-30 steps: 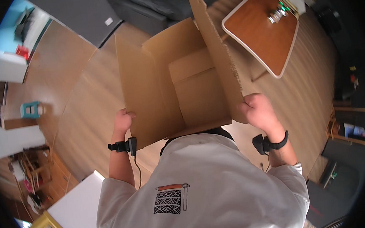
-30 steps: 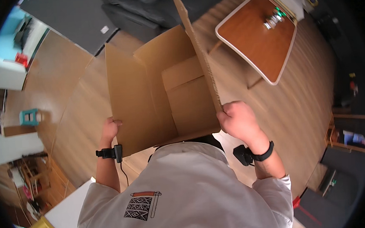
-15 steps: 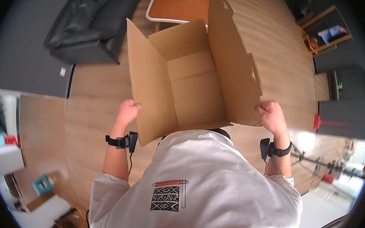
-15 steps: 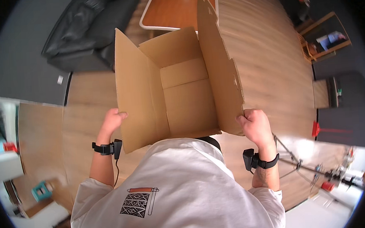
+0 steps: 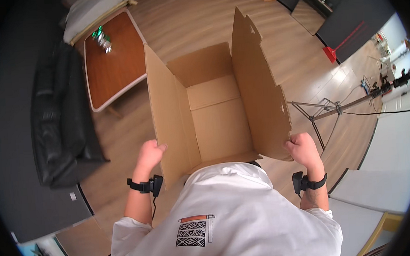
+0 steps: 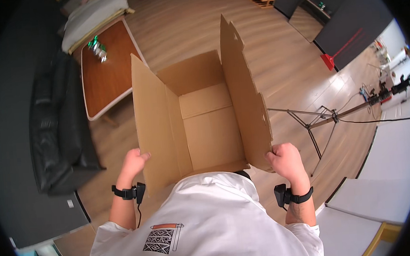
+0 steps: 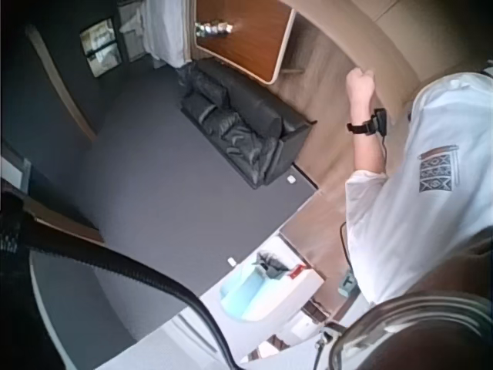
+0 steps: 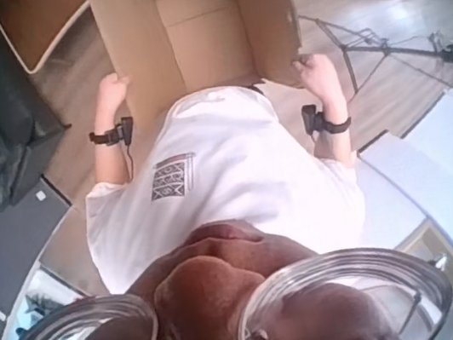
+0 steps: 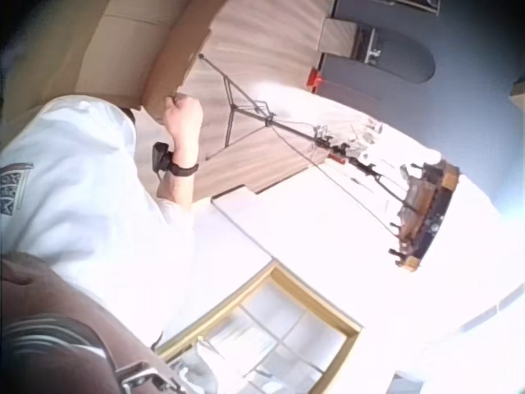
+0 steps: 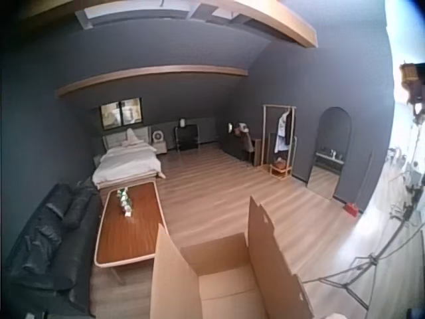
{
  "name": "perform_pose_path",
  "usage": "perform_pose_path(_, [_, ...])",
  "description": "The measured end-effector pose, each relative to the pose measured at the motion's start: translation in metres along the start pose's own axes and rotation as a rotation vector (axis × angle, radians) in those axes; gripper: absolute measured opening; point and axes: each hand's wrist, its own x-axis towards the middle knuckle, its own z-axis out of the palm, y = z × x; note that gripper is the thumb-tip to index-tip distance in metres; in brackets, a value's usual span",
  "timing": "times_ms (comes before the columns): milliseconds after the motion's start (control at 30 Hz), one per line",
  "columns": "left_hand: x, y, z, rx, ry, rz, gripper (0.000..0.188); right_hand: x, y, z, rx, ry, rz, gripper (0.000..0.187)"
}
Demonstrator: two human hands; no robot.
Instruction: Assemble a cardboard box by folding and interlocking the flaps.
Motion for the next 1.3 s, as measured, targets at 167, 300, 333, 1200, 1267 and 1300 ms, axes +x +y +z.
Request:
perform_pose_path(167, [0.057, 0.116, 0.022, 0.155, -0.031, 0.011, 0.032, 0.051, 0.053, -0.049, 0.018, 0.032, 0.021, 0.024])
perform_pose_path(300, [0.113, 0.172, 0.024, 0.060, -0.045, 0.116, 0.033, 0.092, 0.051, -0.066, 0.031, 0.013, 0.039, 0.022])
perform_pose_path(333, [0.130, 0.182, 0.020, 0.074, -0.095, 0.104, 0.034, 0.103, 0.045, -0.071, 0.053, 0.014, 0.022, 0.022])
perform_pose_path(1200, [0.765, 0.323, -0.139, -0.175, -0.183, 0.198, 0.024, 0.690, -0.229, -0.112, 0.020, 0.120, -0.561, 0.028])
perform_pose_path(1267, [0.811, 0.349, -0.150, -0.150, -0.141, 0.153, 0.025, 0.755, -0.229, -0.120, 0.057, 0.104, -0.574, 0.026])
perform_pose_path(1300, [0.835, 0.363, -0.155, -0.129, -0.130, 0.150, 0.025, 0.790, -0.230, -0.125, 0.087, 0.128, -0.583, 0.026])
